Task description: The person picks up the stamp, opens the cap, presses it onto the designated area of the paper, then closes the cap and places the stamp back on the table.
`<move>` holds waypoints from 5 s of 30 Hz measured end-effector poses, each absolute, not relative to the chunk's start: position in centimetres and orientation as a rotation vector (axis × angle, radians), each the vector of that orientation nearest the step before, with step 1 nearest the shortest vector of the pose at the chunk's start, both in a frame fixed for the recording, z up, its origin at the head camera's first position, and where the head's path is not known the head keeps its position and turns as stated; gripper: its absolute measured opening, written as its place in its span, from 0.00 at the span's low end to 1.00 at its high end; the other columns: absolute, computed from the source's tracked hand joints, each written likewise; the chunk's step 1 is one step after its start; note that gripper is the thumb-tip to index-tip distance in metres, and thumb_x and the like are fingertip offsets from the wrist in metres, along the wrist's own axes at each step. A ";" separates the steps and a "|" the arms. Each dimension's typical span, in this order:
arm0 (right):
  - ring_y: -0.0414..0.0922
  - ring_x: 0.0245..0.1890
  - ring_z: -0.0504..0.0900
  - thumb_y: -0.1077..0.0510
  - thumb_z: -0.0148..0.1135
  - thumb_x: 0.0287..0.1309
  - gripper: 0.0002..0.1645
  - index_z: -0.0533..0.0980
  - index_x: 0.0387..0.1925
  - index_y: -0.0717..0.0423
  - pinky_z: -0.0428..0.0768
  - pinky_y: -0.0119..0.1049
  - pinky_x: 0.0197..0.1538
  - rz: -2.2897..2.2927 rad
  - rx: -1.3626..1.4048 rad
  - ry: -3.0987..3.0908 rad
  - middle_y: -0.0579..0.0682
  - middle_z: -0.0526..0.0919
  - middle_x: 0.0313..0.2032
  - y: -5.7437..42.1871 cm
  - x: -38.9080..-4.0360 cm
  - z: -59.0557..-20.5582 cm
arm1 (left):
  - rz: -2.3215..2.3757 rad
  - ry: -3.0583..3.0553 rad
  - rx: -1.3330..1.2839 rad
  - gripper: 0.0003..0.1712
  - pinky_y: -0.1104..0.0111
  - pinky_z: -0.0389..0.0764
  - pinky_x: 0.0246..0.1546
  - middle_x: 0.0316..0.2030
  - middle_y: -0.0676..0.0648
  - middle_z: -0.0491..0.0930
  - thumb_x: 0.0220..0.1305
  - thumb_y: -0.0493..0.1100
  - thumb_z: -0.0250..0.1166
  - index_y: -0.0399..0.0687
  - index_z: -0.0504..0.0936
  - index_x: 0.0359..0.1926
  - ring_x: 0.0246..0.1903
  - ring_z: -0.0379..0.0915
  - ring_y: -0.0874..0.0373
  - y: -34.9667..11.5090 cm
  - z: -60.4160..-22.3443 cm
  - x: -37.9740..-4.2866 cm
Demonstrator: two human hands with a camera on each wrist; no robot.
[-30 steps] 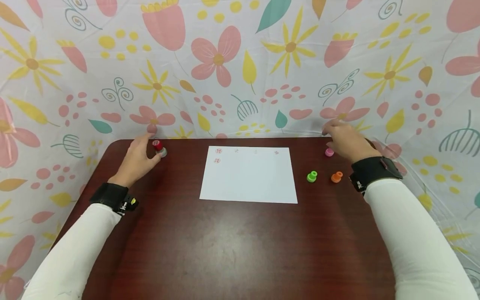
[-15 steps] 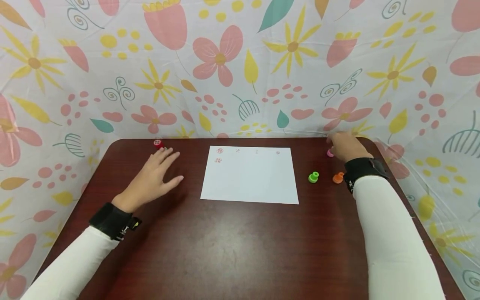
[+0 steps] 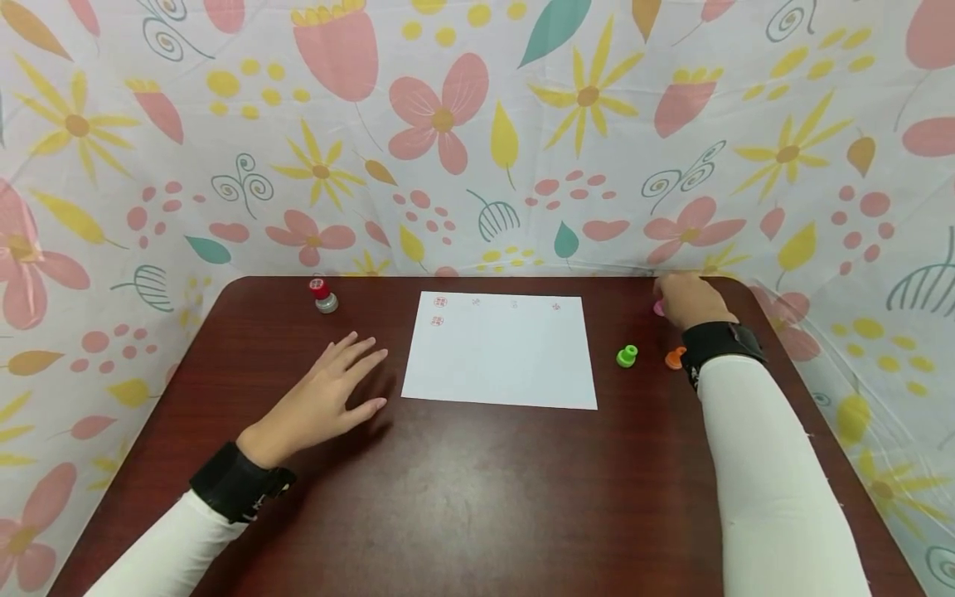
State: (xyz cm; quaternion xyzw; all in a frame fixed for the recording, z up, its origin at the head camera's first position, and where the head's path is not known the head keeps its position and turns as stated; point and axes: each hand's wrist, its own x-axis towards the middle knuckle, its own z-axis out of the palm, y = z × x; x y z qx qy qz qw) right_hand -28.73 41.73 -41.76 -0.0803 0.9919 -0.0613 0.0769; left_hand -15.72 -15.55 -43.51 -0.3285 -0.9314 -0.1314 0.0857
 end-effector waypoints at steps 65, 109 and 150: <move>0.44 0.35 0.82 0.69 0.77 0.51 0.16 0.82 0.42 0.60 0.72 0.16 0.42 -1.031 -1.071 3.402 0.51 0.85 0.37 22.2 -17.0 -35.0 | -1.601 -2.229 -0.803 0.20 0.59 0.87 0.54 0.56 0.45 0.82 0.69 0.35 0.67 0.42 0.81 0.60 0.56 0.81 0.50 -4.2 -37.6 -17.9; 0.39 0.36 0.82 0.70 0.79 0.49 0.19 0.86 0.43 0.55 0.80 0.16 0.46 -1.564 -1.033 3.172 0.47 0.87 0.39 18.4 -15.4 -35.6 | -2.217 -1.864 -0.719 0.15 0.61 0.88 0.50 0.46 0.36 0.86 0.60 0.26 0.72 0.30 0.86 0.49 0.46 0.86 0.54 -3.9 -37.8 -17.5; 0.51 0.38 0.77 0.65 0.68 0.64 0.04 0.82 0.39 0.64 0.81 0.40 0.42 -0.608 -0.803 2.987 0.57 0.83 0.35 15.6 -29.1 -42.7 | -2.076 -1.848 -0.557 0.15 0.66 0.89 0.47 0.45 0.36 0.84 0.60 0.27 0.73 0.31 0.86 0.50 0.43 0.86 0.55 -7.6 -36.8 -17.8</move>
